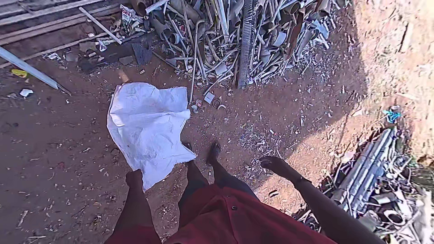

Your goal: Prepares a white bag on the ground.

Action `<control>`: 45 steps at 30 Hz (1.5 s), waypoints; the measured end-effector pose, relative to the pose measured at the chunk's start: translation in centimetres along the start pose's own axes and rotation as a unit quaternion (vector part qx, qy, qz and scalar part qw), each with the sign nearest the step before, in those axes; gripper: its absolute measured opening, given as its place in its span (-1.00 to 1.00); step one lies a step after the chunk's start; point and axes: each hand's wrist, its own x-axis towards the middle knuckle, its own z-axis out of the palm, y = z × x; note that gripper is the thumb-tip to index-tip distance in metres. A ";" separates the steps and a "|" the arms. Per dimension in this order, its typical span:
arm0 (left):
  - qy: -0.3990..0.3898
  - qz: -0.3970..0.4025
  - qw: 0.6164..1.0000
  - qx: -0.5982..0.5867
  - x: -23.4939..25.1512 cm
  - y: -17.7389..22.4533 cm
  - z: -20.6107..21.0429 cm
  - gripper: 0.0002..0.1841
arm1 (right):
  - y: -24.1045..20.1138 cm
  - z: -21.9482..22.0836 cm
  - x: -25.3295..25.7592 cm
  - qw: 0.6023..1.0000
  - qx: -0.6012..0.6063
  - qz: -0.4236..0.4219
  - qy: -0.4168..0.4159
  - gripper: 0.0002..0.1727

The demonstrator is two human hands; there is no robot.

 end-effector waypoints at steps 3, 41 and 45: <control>-0.029 -0.012 0.998 0.060 0.7 -0.9 0.4 -0.51 | 1.0 0.4 -0.2 1.000 -0.010 0.020 -0.006 -0.60; -0.108 -0.047 0.896 -0.428 -4.2 3.6 3.1 -0.60 | -26.6 18.9 12.9 0.836 0.533 -0.130 -0.014 -0.55; -0.122 -0.065 0.912 -0.385 -4.6 1.6 5.4 -0.57 | -24.7 18.0 11.5 0.919 0.278 -0.280 -0.004 -0.39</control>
